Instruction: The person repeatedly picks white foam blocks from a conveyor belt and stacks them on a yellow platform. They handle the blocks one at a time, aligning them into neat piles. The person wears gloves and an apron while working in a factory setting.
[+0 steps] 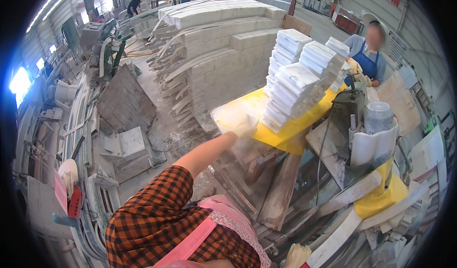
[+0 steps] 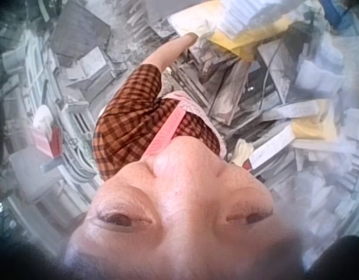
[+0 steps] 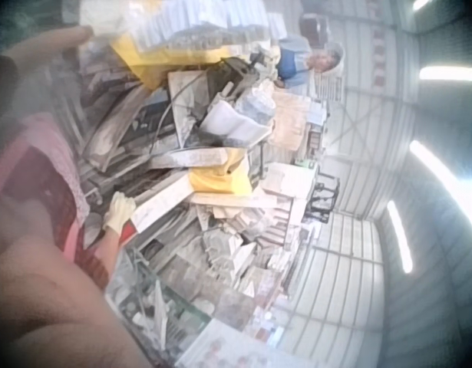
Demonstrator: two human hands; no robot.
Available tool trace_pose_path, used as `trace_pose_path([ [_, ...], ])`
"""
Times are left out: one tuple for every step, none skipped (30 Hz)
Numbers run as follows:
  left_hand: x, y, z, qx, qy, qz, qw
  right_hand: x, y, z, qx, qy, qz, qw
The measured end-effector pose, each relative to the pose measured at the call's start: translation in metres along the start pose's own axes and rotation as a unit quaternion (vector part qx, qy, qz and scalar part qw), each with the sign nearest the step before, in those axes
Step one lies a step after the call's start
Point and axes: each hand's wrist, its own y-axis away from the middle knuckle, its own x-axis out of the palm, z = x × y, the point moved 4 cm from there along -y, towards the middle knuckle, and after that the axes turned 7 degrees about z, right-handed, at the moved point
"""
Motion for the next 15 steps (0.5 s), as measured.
trace_pose_path([
  [0.000, -0.001, 0.001, -0.002, -0.001, 0.000, 1.000, 0.004, 0.001, -0.002, -0.005, -0.002, 0.002, 1.000],
  [0.001, -0.001, 0.002, -0.004, -0.001, 0.000, 1.000, 0.007, 0.002, -0.004, 0.004, 0.002, -0.001, 1.000],
  [0.002, -0.002, 0.002, -0.005, -0.002, 0.000, 1.000, 0.010, 0.003, -0.006, 0.014, 0.006, -0.003, 1.000],
  [0.002, -0.003, 0.003, -0.002, -0.001, -0.005, 1.000, 0.012, 0.004, -0.008, 0.022, 0.013, -0.002, 1.000],
  [0.004, -0.005, 0.004, -0.013, 0.007, 0.002, 1.000, 0.012, 0.005, -0.008, 0.020, 0.010, -0.012, 1.000],
  [0.006, -0.006, 0.005, -0.018, 0.016, 0.005, 1.000, 0.013, 0.005, -0.008, 0.017, 0.010, -0.017, 1.000],
  [0.007, -0.007, 0.005, -0.023, 0.030, -0.002, 0.999, 0.012, 0.005, -0.007, 0.018, 0.009, -0.021, 1.000],
  [0.010, -0.009, 0.005, -0.025, 0.059, 0.017, 0.998, 0.012, 0.005, -0.007, 0.021, 0.009, -0.017, 1.000],
  [0.011, -0.010, 0.006, -0.027, 0.094, 0.027, 0.995, 0.012, 0.003, -0.007, 0.027, 0.010, -0.011, 1.000],
  [0.014, -0.011, 0.008, -0.037, 0.119, 0.062, 0.990, 0.012, 0.003, -0.007, 0.039, 0.011, -0.004, 0.999],
  [0.013, -0.011, 0.007, -0.026, 0.069, 0.061, 0.995, 0.011, 0.002, -0.005, 0.030, 0.025, -0.006, 0.999],
  [0.011, -0.012, 0.009, -0.020, 0.006, 0.089, 0.996, 0.011, 0.002, -0.005, 0.041, 0.036, -0.002, 0.999],
  [0.007, -0.013, 0.011, -0.024, -0.029, 0.062, 0.997, 0.012, 0.001, -0.003, 0.039, 0.048, 0.007, 0.998],
  [0.004, -0.017, 0.013, -0.013, -0.070, 0.089, 0.993, 0.013, 0.001, -0.003, 0.062, 0.059, 0.021, 0.996],
  [-0.001, -0.017, 0.016, 0.006, -0.076, 0.081, 0.994, 0.015, 0.001, -0.002, 0.065, 0.073, 0.034, 0.995],
])
